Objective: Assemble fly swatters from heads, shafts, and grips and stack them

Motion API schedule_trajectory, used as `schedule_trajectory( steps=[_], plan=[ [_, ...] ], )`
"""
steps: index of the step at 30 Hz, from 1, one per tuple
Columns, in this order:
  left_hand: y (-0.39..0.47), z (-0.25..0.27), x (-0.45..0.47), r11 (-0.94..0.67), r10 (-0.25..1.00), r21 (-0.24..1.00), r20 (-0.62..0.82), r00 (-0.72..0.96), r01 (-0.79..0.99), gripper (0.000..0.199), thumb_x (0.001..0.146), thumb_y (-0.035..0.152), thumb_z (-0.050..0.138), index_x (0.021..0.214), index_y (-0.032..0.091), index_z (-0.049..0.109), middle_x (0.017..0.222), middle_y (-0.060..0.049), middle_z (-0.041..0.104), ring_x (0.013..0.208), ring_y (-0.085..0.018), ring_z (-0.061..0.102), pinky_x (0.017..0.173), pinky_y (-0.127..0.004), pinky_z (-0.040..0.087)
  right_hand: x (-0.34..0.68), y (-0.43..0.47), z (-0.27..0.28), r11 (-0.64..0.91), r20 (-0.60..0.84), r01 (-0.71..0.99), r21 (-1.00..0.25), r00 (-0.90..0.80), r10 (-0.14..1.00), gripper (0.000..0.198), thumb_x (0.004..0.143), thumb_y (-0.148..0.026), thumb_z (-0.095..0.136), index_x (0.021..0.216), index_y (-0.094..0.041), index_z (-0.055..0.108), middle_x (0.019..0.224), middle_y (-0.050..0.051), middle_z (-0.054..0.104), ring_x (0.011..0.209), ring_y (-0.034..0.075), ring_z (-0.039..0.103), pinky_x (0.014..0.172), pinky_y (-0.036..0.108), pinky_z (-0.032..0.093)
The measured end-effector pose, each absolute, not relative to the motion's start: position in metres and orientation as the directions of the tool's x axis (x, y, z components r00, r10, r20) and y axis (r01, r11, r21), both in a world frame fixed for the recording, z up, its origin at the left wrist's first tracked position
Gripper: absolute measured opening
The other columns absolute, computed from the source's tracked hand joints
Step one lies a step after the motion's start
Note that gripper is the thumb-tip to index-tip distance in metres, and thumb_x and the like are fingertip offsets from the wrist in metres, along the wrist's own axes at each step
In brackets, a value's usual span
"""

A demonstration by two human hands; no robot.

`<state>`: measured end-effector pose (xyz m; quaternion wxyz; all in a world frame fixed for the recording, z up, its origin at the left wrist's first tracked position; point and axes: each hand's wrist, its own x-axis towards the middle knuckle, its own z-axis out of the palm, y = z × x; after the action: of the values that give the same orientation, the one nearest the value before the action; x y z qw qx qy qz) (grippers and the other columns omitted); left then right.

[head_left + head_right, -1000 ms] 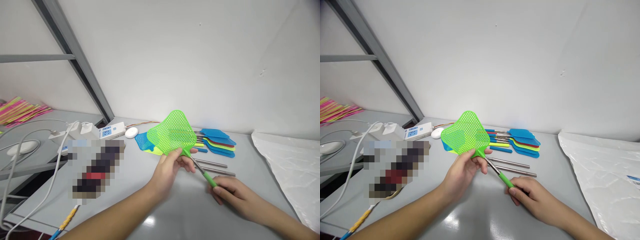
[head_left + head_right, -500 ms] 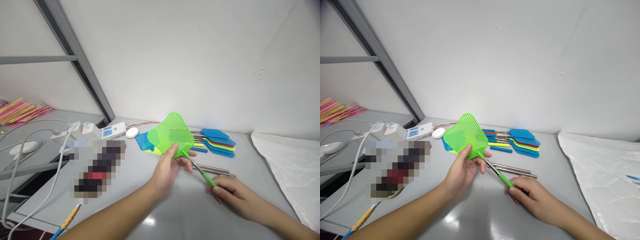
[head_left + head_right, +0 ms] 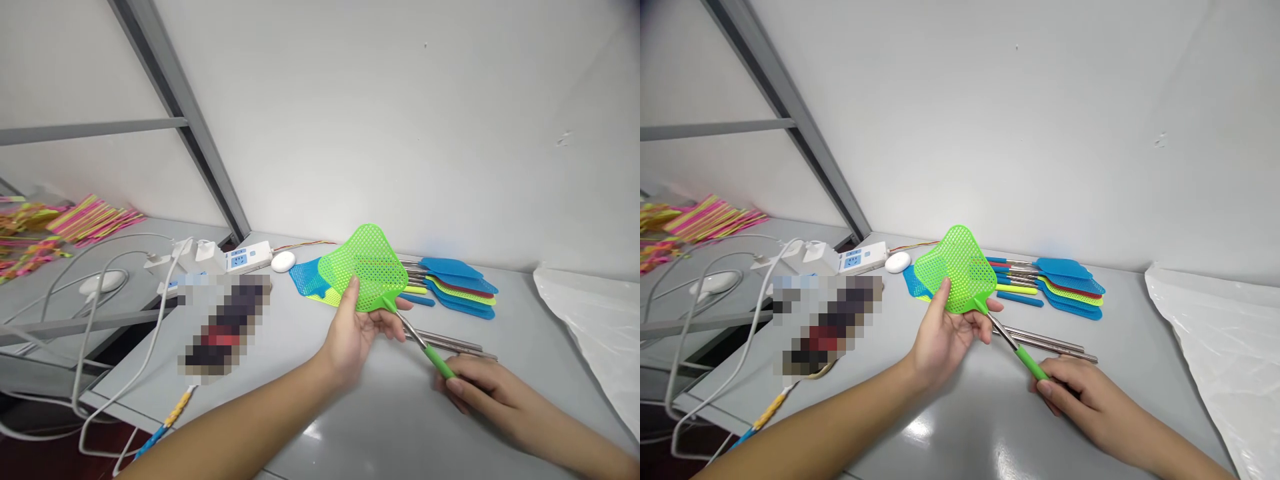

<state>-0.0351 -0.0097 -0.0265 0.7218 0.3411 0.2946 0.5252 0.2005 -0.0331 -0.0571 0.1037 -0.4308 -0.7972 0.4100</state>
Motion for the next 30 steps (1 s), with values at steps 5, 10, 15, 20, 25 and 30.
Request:
schedule_trajectory(
  steps=[5,10,15,20,25,30],
  plan=[
    [-0.008,-0.026,-0.035,0.253,0.956,0.750,-0.095,0.278,-0.611,0.077,0.084,0.074,0.023,0.087,0.012,0.068,0.061,-0.008,0.063,0.054,-0.016,0.053,0.065,-0.030,0.041,0.200,-0.031,-0.057,0.308,-0.158,0.593,-0.744,-0.604,0.781,0.033,0.094,-0.044,0.043,0.073,-0.021,0.056,0.071,0.001,0.057,0.068,0.015,0.053,0.066,0.026,0.041],
    [-0.006,-0.022,-0.037,0.288,0.947,0.660,-0.088,0.310,-0.694,0.089,0.075,0.084,0.023,0.103,0.011,0.064,0.060,-0.006,0.058,0.053,-0.016,0.050,0.061,-0.031,0.041,0.206,-0.026,-0.059,0.235,-0.148,0.593,-0.770,-0.524,0.839,0.032,0.090,-0.049,0.047,0.084,-0.023,0.064,0.077,0.002,0.061,0.072,0.017,0.054,0.065,0.027,0.043],
    [-0.001,-0.011,-0.049,0.235,0.971,0.581,-0.112,0.210,-0.779,0.065,0.076,0.075,0.043,0.103,0.019,0.062,0.083,-0.007,0.063,0.067,-0.019,0.058,0.060,-0.030,0.044,0.217,-0.015,-0.064,0.252,0.026,0.657,-0.711,-0.333,0.943,0.030,0.087,-0.050,0.054,0.102,-0.027,0.068,0.090,0.003,0.065,0.081,0.020,0.057,0.072,0.030,0.044],
    [0.000,0.002,-0.057,0.222,0.975,0.617,-0.152,0.162,-0.755,0.041,0.079,0.052,0.053,0.096,0.016,0.065,0.094,-0.009,0.065,0.084,-0.023,0.062,0.068,-0.031,0.047,0.226,-0.007,-0.065,0.265,0.177,0.688,-0.676,-0.198,0.964,0.027,0.085,-0.050,0.056,0.097,-0.028,0.069,0.095,0.002,0.065,0.085,0.020,0.057,0.075,0.031,0.043],
    [0.007,0.002,-0.063,0.188,0.980,0.615,-0.164,0.109,-0.765,0.027,0.077,0.041,0.056,0.086,0.017,0.066,0.086,-0.004,0.067,0.080,-0.019,0.062,0.071,-0.031,0.048,0.226,-0.010,-0.063,0.285,0.232,0.703,-0.651,-0.173,0.957,0.025,0.087,-0.047,0.055,0.097,-0.027,0.068,0.094,0.003,0.066,0.085,0.020,0.058,0.074,0.031,0.044],
    [0.023,-0.007,-0.072,0.238,0.968,0.599,-0.207,0.140,-0.765,0.030,0.075,0.041,0.057,0.089,0.016,0.066,0.092,-0.005,0.068,0.089,-0.023,0.062,0.076,-0.033,0.048,0.223,-0.013,-0.065,0.336,0.300,0.719,-0.609,-0.183,0.936,0.025,0.088,-0.044,0.054,0.099,-0.027,0.069,0.092,0.003,0.067,0.084,0.020,0.060,0.075,0.031,0.047]
  ],
)
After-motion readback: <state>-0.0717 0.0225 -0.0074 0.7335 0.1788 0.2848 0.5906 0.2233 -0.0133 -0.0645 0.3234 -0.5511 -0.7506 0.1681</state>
